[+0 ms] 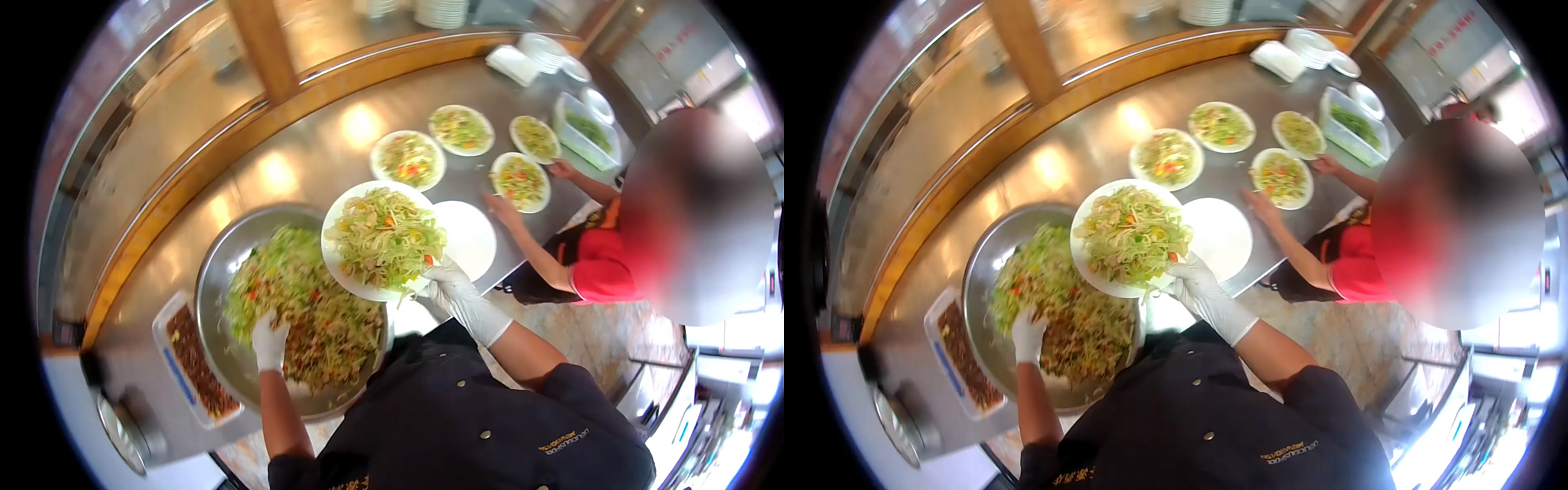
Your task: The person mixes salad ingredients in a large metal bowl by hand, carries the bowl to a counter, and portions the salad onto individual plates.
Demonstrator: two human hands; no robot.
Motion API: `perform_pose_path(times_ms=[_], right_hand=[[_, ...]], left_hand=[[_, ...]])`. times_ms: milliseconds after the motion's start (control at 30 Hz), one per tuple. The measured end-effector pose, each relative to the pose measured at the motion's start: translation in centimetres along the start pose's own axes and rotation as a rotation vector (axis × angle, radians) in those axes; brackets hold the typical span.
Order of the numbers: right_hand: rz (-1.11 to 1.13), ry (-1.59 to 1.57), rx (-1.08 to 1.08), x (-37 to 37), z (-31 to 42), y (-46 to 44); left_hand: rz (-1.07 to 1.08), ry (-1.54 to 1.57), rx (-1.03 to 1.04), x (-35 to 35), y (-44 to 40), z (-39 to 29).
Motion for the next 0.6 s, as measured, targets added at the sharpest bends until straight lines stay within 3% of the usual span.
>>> perform_pose_path(times_ms=[33, 100, 200, 300, 433, 567, 600], right_hand=[[0.008, -0.026, -0.029, -0.7, 1.3, -0.5], [-0.011, -0.062, -0.11, -2.4, 4.2, -1.7], [-0.082, -0.078, -0.21, -5.3, 8.3, -3.7], [-0.125, -0.055, -0.251, -7.1, 12.3, -5.7], [-0.115, -0.106, -0.337, -11.4, 15.5, -9.7], [-0.118, -0.168, -0.385, -13.8, 18.0, -13.0], [-0.135, -0.172, -0.38, -13.8, 18.6, -13.4]], left_hand=[[0.148, -0.028, -0.254, -0.3, 0.9, -0.6], [0.187, -0.216, -0.423, 0.7, 0.8, 1.7], [0.133, -0.249, -0.426, 2.3, 1.1, 4.7], [0.116, -0.096, -0.503, 2.9, 1.3, 3.7], [0.115, 0.092, -0.562, 4.7, 0.5, 7.6], [0.156, 0.022, -0.575, 5.2, -0.1, 7.6], [0.113, 0.374, -0.679, 5.4, 0.0, 7.2]])
Point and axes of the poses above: each hand's wrist, its own y-axis away from the middle knuckle, its own x-axis out of the palm, z = x × y, the point moved 4 cm from there along -y, towards the middle knuckle, and after that the axes turned 11 degrees about -x, right-handed, at the moved point
